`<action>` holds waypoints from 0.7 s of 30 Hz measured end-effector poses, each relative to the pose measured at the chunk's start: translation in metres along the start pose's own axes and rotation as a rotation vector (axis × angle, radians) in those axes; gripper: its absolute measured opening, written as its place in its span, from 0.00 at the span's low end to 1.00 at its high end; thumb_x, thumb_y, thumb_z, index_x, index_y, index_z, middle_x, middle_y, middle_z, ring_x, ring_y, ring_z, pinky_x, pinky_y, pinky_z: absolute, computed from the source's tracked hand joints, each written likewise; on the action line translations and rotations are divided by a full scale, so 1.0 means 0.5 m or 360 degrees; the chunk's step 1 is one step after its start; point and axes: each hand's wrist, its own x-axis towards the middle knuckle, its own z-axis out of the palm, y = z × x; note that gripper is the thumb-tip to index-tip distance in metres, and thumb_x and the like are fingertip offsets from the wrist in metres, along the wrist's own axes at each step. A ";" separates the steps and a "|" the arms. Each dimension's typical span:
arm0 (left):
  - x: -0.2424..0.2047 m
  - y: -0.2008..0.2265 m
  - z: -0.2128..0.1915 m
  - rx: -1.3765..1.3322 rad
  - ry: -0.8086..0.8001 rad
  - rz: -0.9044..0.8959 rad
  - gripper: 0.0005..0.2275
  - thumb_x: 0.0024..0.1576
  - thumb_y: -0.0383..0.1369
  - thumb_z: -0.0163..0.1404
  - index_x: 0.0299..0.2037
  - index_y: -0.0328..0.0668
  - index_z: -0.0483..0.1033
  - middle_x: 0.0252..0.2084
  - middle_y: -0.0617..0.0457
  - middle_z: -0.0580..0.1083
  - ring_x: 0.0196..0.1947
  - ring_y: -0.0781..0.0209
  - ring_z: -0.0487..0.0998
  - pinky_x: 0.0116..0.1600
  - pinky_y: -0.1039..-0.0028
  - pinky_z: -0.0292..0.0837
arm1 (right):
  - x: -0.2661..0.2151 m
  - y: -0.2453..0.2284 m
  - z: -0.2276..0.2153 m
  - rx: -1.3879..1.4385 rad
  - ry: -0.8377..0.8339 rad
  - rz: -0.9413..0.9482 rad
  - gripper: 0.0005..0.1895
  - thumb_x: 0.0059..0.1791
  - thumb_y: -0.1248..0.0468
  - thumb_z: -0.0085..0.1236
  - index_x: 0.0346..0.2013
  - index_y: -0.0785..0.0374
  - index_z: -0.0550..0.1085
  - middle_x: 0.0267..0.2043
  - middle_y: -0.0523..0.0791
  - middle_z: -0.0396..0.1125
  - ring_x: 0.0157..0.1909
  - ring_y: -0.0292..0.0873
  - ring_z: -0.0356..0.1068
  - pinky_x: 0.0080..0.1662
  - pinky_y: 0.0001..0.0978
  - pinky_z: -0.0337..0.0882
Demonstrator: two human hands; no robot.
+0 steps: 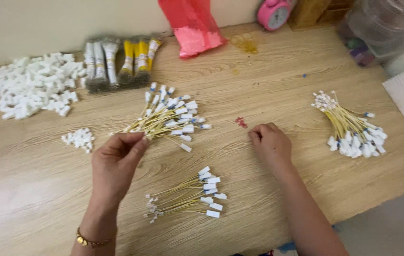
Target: Assemble small plastic connectors onto the ends of wires and organize them into bundles.
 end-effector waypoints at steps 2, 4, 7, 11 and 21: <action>-0.015 -0.031 0.003 -0.0816 -0.0087 -0.0290 0.04 0.57 0.26 0.59 0.40 0.38 0.82 0.35 0.53 0.80 0.33 0.68 0.78 0.38 0.78 0.75 | 0.006 0.027 0.019 -0.0044 0.0042 -0.0058 0.07 0.50 0.59 0.64 0.38 0.57 0.80 0.42 0.47 0.74 0.44 0.49 0.73 0.45 0.41 0.72; -0.033 -0.048 0.013 -0.0979 -0.0095 -0.0333 0.05 0.56 0.25 0.59 0.40 0.37 0.81 0.36 0.53 0.80 0.35 0.67 0.79 0.41 0.77 0.77 | -0.001 0.004 0.006 0.0131 0.0035 0.0011 0.06 0.50 0.61 0.63 0.39 0.58 0.79 0.39 0.47 0.74 0.41 0.47 0.73 0.44 0.40 0.72; -0.057 -0.070 0.032 -0.1209 -0.0106 -0.0461 0.06 0.54 0.23 0.59 0.41 0.34 0.80 0.37 0.51 0.80 0.37 0.65 0.79 0.43 0.75 0.78 | -0.016 -0.014 -0.001 0.0700 -0.0072 0.0170 0.05 0.51 0.66 0.61 0.40 0.62 0.77 0.36 0.46 0.73 0.37 0.40 0.72 0.41 0.35 0.74; -0.078 -0.070 0.038 -0.1312 -0.0155 -0.0571 0.08 0.55 0.25 0.58 0.43 0.33 0.81 0.37 0.52 0.80 0.36 0.64 0.79 0.44 0.74 0.78 | -0.037 -0.101 -0.010 0.1641 -0.0379 0.0144 0.03 0.52 0.73 0.57 0.40 0.67 0.76 0.36 0.42 0.71 0.36 0.33 0.71 0.40 0.28 0.77; -0.112 -0.066 0.048 -0.1502 -0.0217 -0.0414 0.08 0.60 0.26 0.56 0.47 0.32 0.78 0.38 0.51 0.78 0.39 0.64 0.78 0.47 0.74 0.77 | -0.117 -0.340 -0.015 0.1716 -0.0781 -0.0237 0.08 0.50 0.71 0.60 0.44 0.65 0.78 0.36 0.41 0.72 0.36 0.31 0.70 0.39 0.24 0.73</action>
